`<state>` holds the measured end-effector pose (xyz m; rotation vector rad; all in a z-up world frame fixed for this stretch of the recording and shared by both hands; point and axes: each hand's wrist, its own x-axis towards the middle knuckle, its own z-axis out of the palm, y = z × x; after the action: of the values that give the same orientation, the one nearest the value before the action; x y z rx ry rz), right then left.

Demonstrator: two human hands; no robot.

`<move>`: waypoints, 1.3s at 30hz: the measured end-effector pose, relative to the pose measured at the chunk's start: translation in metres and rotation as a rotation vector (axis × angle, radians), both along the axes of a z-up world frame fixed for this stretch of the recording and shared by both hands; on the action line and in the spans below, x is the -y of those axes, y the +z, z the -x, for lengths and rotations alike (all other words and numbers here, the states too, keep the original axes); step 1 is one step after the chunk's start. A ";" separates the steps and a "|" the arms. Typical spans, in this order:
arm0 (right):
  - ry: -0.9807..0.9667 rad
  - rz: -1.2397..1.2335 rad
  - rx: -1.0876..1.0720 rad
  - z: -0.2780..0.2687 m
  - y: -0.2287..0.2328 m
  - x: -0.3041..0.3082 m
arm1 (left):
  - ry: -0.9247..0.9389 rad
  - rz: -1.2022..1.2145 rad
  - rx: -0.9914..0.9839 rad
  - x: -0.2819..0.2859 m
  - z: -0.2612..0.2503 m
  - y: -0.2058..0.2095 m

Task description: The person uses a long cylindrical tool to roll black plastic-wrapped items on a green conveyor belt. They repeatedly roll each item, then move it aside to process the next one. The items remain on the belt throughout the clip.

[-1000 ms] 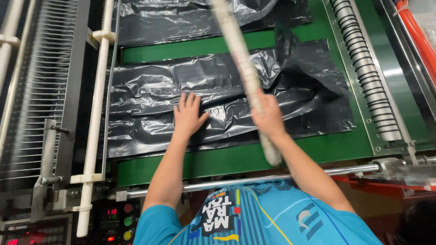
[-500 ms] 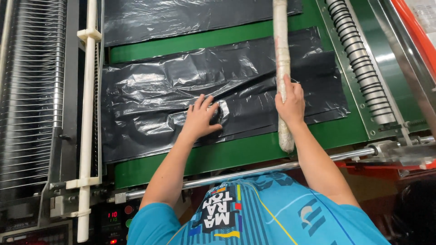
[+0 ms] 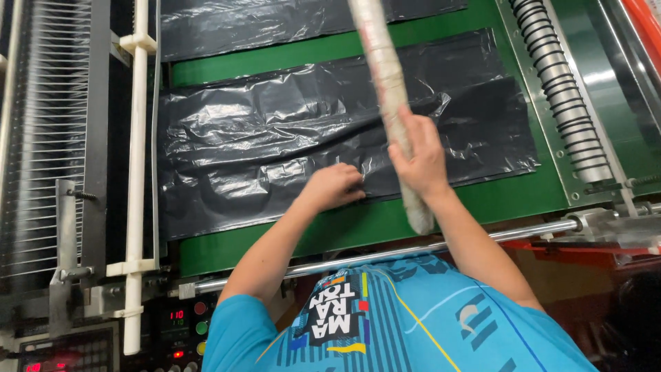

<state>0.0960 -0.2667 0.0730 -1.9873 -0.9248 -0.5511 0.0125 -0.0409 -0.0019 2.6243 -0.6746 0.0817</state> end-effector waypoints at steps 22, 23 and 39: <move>-0.342 0.240 -0.068 -0.059 -0.076 0.027 | 0.829 -0.261 -0.203 -0.077 0.015 0.021; -0.377 0.244 -0.098 -0.065 -0.083 0.037 | 0.810 -0.280 -0.281 -0.077 0.012 0.015; -0.249 0.062 -0.102 -0.040 -0.068 0.017 | 0.851 -0.098 0.163 -0.119 0.015 0.022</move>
<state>0.1360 -0.2841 0.0046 -2.1810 -0.6435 -0.5576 -0.0022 0.0779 0.0201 2.8245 0.4429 0.5209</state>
